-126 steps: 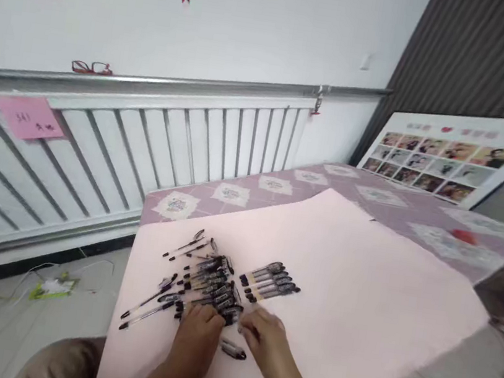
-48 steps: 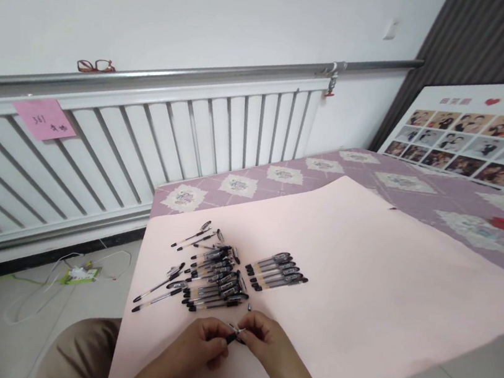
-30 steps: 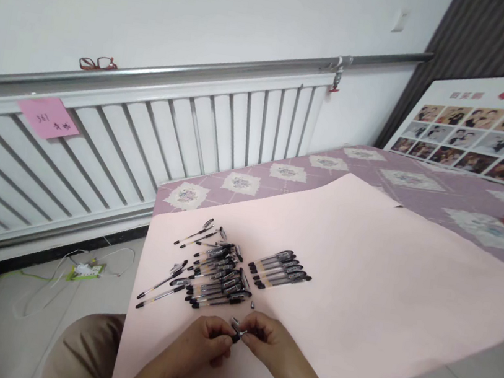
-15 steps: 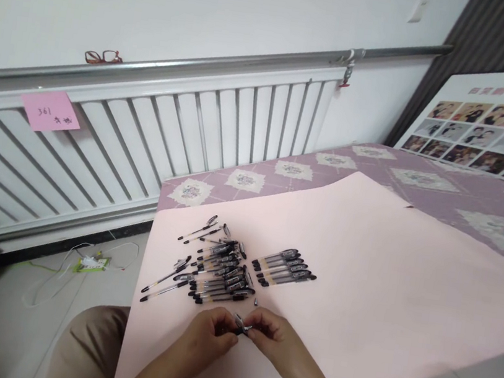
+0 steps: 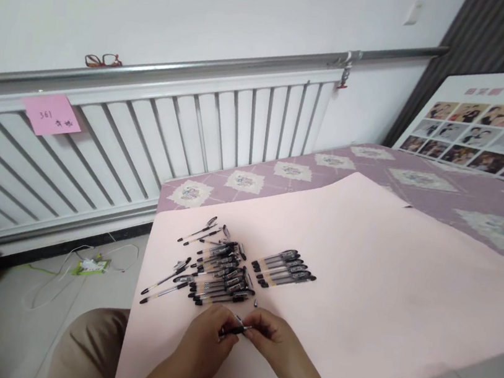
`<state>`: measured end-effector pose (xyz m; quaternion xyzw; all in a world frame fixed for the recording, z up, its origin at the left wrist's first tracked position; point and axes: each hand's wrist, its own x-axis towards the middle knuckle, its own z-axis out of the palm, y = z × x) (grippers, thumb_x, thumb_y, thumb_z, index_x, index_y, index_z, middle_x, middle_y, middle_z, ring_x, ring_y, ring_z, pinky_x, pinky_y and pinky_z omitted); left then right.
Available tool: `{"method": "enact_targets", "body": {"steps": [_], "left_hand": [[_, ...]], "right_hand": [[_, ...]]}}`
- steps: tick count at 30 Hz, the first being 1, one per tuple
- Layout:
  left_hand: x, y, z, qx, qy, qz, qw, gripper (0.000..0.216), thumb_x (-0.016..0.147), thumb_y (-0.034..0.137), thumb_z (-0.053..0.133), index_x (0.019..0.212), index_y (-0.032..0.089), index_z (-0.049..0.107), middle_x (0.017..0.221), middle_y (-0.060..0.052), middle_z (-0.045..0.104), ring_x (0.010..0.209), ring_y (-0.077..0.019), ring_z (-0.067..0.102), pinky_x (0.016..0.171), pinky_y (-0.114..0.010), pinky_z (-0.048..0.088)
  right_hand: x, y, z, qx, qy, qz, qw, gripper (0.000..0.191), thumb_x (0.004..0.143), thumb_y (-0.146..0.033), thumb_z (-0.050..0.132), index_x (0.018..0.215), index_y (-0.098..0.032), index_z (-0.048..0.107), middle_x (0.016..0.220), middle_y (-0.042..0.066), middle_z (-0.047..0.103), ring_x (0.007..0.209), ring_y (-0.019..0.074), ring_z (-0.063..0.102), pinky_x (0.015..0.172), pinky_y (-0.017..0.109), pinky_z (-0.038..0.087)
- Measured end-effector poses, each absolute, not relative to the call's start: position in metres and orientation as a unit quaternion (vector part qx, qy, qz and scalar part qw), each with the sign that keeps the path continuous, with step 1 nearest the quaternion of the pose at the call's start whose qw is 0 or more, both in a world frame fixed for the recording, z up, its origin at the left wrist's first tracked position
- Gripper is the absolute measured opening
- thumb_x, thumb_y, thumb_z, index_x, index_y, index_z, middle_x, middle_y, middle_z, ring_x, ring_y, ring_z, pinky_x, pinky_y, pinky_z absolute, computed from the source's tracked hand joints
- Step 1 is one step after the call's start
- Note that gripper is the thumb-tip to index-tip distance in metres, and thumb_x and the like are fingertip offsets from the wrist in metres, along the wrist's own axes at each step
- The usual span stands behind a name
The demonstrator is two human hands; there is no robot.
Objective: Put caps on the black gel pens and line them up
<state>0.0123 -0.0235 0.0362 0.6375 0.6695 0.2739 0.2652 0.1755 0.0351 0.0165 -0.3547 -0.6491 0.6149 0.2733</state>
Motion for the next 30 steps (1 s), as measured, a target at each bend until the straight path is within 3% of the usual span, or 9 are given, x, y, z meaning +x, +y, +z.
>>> {"method": "enact_targets", "body": {"steps": [7, 15, 19, 24, 30], "left_hand": [[0.0142, -0.0240, 0.0406, 0.643, 0.672, 0.264, 0.255, 0.010, 0.069, 0.011, 0.054, 0.074, 0.019, 0.056, 0.077, 0.001, 0.056, 0.074, -0.0140, 0.050, 0.066, -0.024, 0.036], [0.0146, -0.0250, 0.0399, 0.653, 0.667, 0.260, 0.246, 0.013, 0.070, 0.009, 0.052, 0.074, 0.020, 0.056, 0.079, 0.000, 0.056, 0.076, -0.0148, 0.050, 0.069, -0.025, 0.036], [0.0137, -0.0242, 0.0366, 0.647, 0.669, 0.262, 0.255, 0.013, 0.069, 0.009, 0.052, 0.075, 0.020, 0.056, 0.079, 0.000, 0.056, 0.075, -0.0145, 0.050, 0.068, -0.024, 0.037], [0.0128, -0.0233, 0.0367, 0.642, 0.670, 0.270, 0.256, 0.011, 0.069, 0.010, 0.052, 0.074, 0.020, 0.056, 0.078, 0.000, 0.054, 0.073, -0.0139, 0.050, 0.067, -0.024, 0.036], [0.0128, -0.0227, 0.0359, 0.651, 0.666, 0.263, 0.252, 0.009, 0.069, 0.011, 0.053, 0.072, 0.019, 0.056, 0.075, 0.000, 0.054, 0.071, -0.0141, 0.048, 0.065, -0.024, 0.036]], "right_hand": [[0.1717, 0.0333, 0.0192, -0.390, -0.700, 0.531, 0.275, 0.010, 0.078, -0.027, 0.054, 0.073, -0.020, 0.059, 0.070, -0.002, 0.058, 0.069, 0.0146, 0.053, 0.063, 0.024, 0.040], [0.1659, 0.0309, 0.0187, -0.409, -0.778, 0.392, 0.272, 0.033, 0.086, -0.038, 0.042, 0.059, -0.020, 0.047, 0.061, -0.002, 0.049, 0.060, 0.0130, 0.047, 0.055, 0.024, 0.033], [0.1665, 0.0307, 0.0171, -0.397, -0.767, 0.422, 0.277, 0.038, 0.088, -0.041, 0.036, 0.060, -0.020, 0.050, 0.061, -0.002, 0.050, 0.060, 0.0129, 0.047, 0.056, 0.024, 0.033], [0.1673, 0.0303, 0.0162, -0.390, -0.692, 0.526, 0.303, 0.019, 0.082, -0.037, 0.049, 0.076, -0.020, 0.054, 0.067, -0.003, 0.051, 0.064, 0.0128, 0.048, 0.057, 0.022, 0.037], [0.1658, 0.0314, 0.0146, -0.417, -0.717, 0.479, 0.287, 0.024, 0.081, -0.035, 0.050, 0.062, -0.020, 0.049, 0.061, -0.004, 0.050, 0.060, 0.0125, 0.046, 0.055, 0.023, 0.035]]}}
